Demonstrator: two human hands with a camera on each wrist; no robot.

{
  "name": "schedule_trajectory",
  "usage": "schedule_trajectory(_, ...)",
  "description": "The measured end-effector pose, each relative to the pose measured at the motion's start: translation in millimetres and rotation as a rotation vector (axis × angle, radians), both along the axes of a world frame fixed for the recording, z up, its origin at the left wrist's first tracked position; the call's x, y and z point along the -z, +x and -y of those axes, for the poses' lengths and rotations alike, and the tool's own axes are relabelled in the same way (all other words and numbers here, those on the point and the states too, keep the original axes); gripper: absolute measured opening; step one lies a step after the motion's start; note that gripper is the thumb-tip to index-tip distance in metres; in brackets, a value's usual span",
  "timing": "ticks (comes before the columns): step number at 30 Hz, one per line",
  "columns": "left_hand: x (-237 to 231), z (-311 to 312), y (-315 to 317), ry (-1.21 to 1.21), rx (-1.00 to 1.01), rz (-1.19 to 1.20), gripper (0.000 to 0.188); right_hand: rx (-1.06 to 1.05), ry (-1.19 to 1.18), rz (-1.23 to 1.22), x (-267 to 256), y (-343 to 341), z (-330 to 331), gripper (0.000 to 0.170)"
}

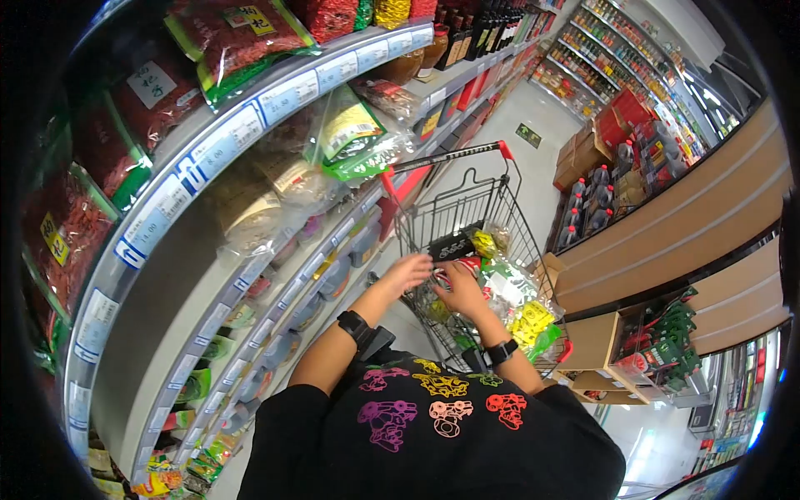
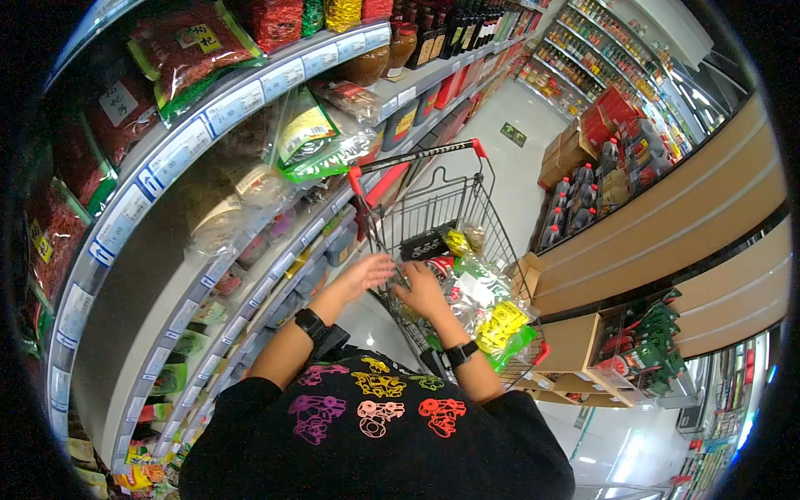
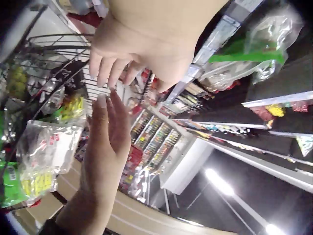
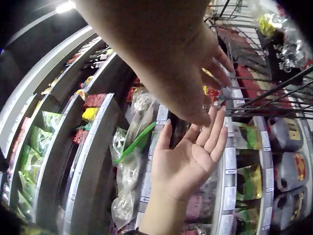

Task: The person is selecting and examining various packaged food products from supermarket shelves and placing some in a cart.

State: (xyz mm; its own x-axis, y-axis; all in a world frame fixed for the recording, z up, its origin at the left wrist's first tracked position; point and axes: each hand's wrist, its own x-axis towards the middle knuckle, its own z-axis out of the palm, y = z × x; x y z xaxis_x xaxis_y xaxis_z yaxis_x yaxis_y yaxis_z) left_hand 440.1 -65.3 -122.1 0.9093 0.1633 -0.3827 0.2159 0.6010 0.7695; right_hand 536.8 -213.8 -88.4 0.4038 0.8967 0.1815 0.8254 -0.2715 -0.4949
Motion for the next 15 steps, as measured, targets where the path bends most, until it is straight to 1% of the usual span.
schedule_trajectory(2, -6, -27, -10, -0.125, -0.221, 0.157, 0.034, -0.051, 0.096, -0.157, -31, -10, -39, 0.038)
schedule_trajectory(3, -16, -40, -16, -0.081, -0.29, 0.183, 0.034, -0.039, 0.113, -0.175, -46, -14, -56, 0.033)
schedule_trajectory(4, -29, -52, -22, -0.034, -0.357, 0.21, 0.034, -0.016, 0.235, -0.17, -52, -17, -72, 0.028)
schedule_trajectory(5, -39, -62, -27, 0.025, -0.41, 0.237, 0.036, -0.003, 0.302, -0.181, -62, -19, -87, 0.026)
schedule_trajectory(8, -72, -81, -43, 0.022, -0.403, 0.337, 0.035, 0.03, 0.491, -0.254, -96, -27, -123, 0.022)
schedule_trajectory(9, -85, -82, -48, 0.038, -0.363, 0.371, 0.038, 0.058, 0.541, -0.217, -100, -25, -135, 0.019)
schedule_trajectory(12, -102, -90, -54, -0.002, -0.211, 0.488, 0.042, 0.202, 0.585, -0.392, -113, -19, -165, 0.018)
schedule_trajectory(13, -111, -94, -59, -0.015, -0.134, 0.598, 0.047, 0.249, 0.642, -0.351, -115, -18, -177, 0.017)
schedule_trajectory(14, -119, -95, -64, -0.029, -0.123, 0.618, 0.049, 0.281, 0.69, -0.301, -119, -10, -190, 0.017)
schedule_trajectory(15, -128, -96, -68, -0.044, -0.113, 0.638, 0.051, 0.311, 0.764, -0.19, -113, -2, -202, 0.018)
